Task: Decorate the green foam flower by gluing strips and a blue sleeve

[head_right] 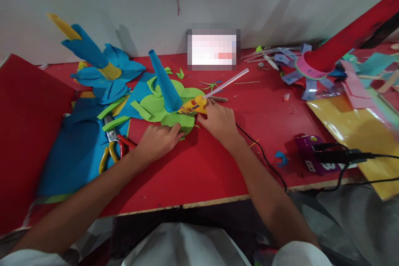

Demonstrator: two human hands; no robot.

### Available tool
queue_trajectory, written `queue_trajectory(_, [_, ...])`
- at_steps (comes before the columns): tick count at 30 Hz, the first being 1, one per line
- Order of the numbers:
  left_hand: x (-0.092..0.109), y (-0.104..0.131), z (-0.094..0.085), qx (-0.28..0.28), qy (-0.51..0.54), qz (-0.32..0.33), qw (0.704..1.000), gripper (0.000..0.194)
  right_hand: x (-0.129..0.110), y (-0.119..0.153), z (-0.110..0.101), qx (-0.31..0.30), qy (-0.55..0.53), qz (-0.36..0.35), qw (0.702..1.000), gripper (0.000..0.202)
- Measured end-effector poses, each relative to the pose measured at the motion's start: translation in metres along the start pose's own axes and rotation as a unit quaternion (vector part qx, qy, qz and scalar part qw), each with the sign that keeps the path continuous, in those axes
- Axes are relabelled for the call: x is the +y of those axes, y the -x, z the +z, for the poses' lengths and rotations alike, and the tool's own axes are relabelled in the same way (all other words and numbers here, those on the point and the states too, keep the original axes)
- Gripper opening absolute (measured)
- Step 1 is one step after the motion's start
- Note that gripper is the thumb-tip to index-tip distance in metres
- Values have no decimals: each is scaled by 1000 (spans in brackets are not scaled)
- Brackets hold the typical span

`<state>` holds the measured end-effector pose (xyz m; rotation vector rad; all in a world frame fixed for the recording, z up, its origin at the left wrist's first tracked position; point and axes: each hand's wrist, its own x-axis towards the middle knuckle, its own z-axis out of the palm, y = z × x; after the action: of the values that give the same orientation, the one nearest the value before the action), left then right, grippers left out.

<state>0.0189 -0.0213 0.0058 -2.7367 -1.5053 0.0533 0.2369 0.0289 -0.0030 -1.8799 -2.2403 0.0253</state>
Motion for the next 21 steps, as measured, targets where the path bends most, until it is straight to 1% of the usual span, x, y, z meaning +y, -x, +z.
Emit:
queue_trajectory(4, [0,0,0,2,-11,2,1000,40,3,0,0,1,-3,9,1000,40])
queue_trajectory(9, [0,0,0,1,-6,4,1000,40,3,0,2,-1,-4,-3,1000,42])
queue_trajectory(12, [0,0,2,8,10,-7,1000,38,4,0,4,18,-8,7,1000,41])
queue_trajectory(14, [-3,1,3,25,47,-17,998,34,6,0,4,40,-15,25,999,41])
queue_trajectory(16, [-10,1,0,66,125,-35,989,31,10,-1,4,57,-25,46,997,40])
queue_trajectory(17, [-15,-1,-3,101,177,-52,978,30,12,-1,4,63,-29,54,996,40])
queue_trajectory(18, [-21,-3,-7,144,235,-74,959,27,14,-1,4,69,-33,60,995,39])
queue_trajectory(19, [-28,-6,-13,194,285,-104,933,24,16,-2,4,75,-37,67,994,38])
queue_trajectory(20, [-36,-11,-19,249,329,-131,901,21,18,-2,4,83,-39,73,993,37])
queue_trajectory(21, [-44,-18,-25,294,364,-150,871,22,20,-3,4,92,-42,79,992,37])
